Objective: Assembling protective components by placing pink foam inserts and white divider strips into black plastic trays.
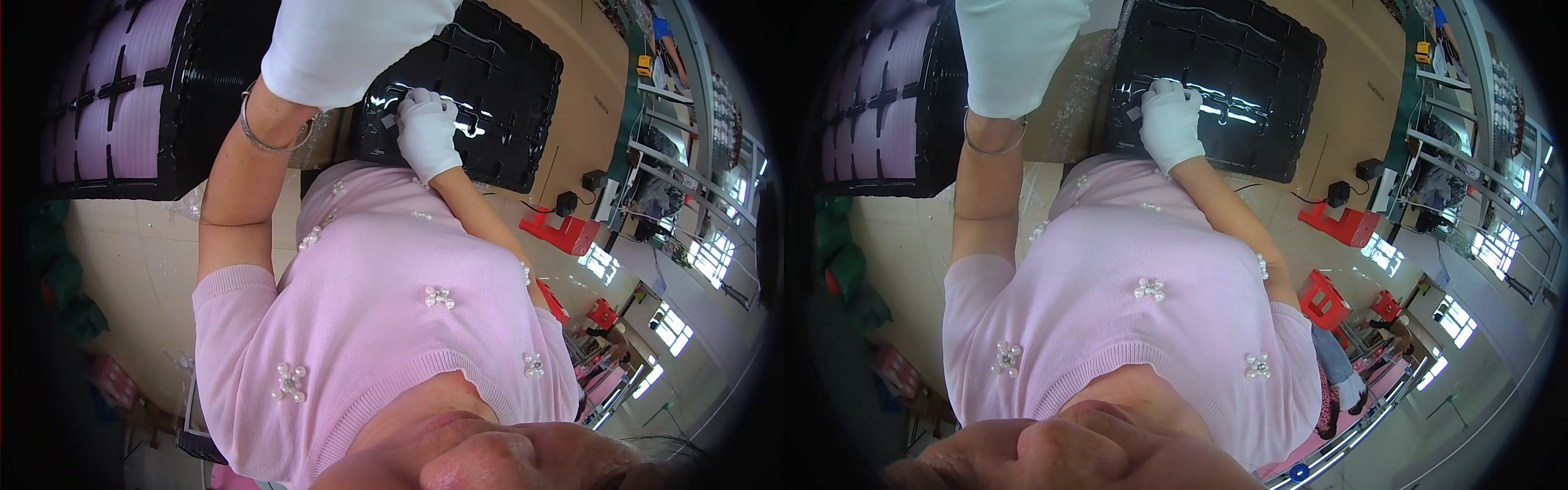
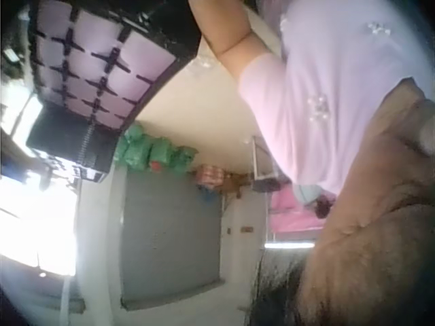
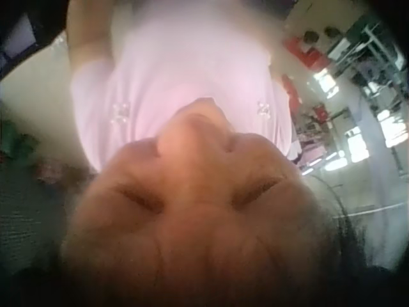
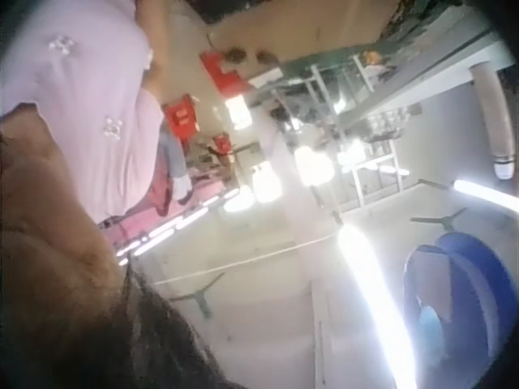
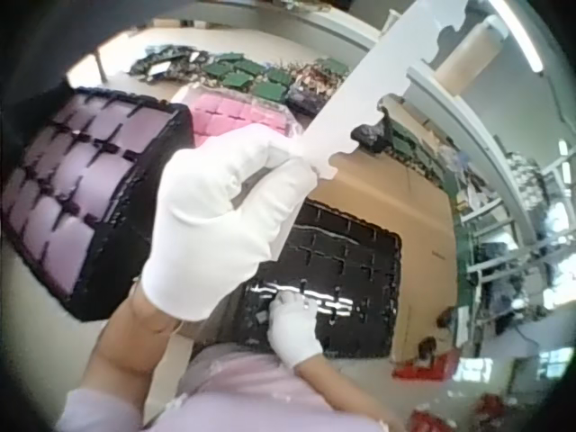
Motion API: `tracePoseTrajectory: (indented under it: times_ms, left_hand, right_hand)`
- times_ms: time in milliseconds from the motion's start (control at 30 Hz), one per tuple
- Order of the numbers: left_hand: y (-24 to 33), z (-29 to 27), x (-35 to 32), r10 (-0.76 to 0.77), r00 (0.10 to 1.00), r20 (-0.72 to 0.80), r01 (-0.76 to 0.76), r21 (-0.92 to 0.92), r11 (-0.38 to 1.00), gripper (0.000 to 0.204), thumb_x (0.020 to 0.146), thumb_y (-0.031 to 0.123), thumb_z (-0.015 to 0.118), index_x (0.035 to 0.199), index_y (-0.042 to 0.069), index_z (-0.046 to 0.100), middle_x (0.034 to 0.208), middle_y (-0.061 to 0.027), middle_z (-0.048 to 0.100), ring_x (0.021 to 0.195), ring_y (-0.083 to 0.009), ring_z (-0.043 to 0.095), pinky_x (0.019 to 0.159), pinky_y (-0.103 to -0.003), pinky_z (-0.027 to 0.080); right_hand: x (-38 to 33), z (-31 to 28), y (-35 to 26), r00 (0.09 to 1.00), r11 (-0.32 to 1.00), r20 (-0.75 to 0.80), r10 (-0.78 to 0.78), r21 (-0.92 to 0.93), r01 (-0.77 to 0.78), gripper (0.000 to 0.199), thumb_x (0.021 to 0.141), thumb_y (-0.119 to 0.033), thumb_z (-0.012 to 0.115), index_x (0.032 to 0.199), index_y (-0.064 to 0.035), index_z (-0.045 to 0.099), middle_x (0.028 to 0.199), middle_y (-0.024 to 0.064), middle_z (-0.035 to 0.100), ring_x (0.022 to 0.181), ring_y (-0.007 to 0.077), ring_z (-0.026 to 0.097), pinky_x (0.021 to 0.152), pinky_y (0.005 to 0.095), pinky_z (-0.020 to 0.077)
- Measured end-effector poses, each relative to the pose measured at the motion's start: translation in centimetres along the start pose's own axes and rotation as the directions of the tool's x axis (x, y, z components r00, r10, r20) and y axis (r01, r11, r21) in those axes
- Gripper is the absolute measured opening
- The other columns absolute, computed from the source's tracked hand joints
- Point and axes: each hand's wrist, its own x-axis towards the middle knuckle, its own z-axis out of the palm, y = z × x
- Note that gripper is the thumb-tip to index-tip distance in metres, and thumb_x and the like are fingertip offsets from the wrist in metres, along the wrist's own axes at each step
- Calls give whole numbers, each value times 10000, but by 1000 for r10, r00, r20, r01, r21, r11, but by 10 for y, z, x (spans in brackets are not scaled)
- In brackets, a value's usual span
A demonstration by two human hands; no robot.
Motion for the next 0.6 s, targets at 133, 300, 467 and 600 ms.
tracePoseTrajectory:
  times_ms: [133, 300, 467, 600]
  left_hand:
    - [-1, 1, -1, 38, 999, 3, -38, -12, 999, 76, 907, 48, 625, 927, 3, 682, 612, 35, 564, 505, -7, 455, 455, -191, 358]
    - [-7, 0, 2, 169, 986, -4, -169, 47, 985, 78, 894, 64, 641, 919, 5, 685, 592, 19, 554, 501, -20, 458, 455, -204, 362]
    - [16, -1, -4, -6, 1000, 13, 5, 83, 997, 88, 885, 82, 653, 913, 5, 686, 615, -10, 572, 519, -42, 476, 471, -221, 379]
    - [-5, 0, -3, 154, 988, -15, -149, 169, 974, 89, 884, 89, 655, 909, 9, 683, 646, -34, 583, 533, -67, 492, 487, -238, 396]
  right_hand:
    - [1, -6, -4, 1000, 1000, 17, 15, -18, -15, 88, 755, -143, 671, 832, -101, 669, 980, 43, 570, 968, 243, 539, 836, 435, 356]
    - [4, -5, -10, 998, 998, -14, 55, -30, -55, 95, 784, -180, 650, 798, -89, 671, 956, 51, 569, 946, 244, 539, 834, 439, 354]
    - [6, -2, -14, 995, 994, -1, 99, -47, -99, 109, 784, -193, 656, 795, -85, 667, 950, 56, 569, 947, 252, 539, 831, 442, 351]
    - [0, 5, -7, 991, 1000, -132, 10, 19, -7, 119, 740, -146, 692, 823, -77, 640, 955, 54, 567, 953, 259, 535, 847, 452, 347]
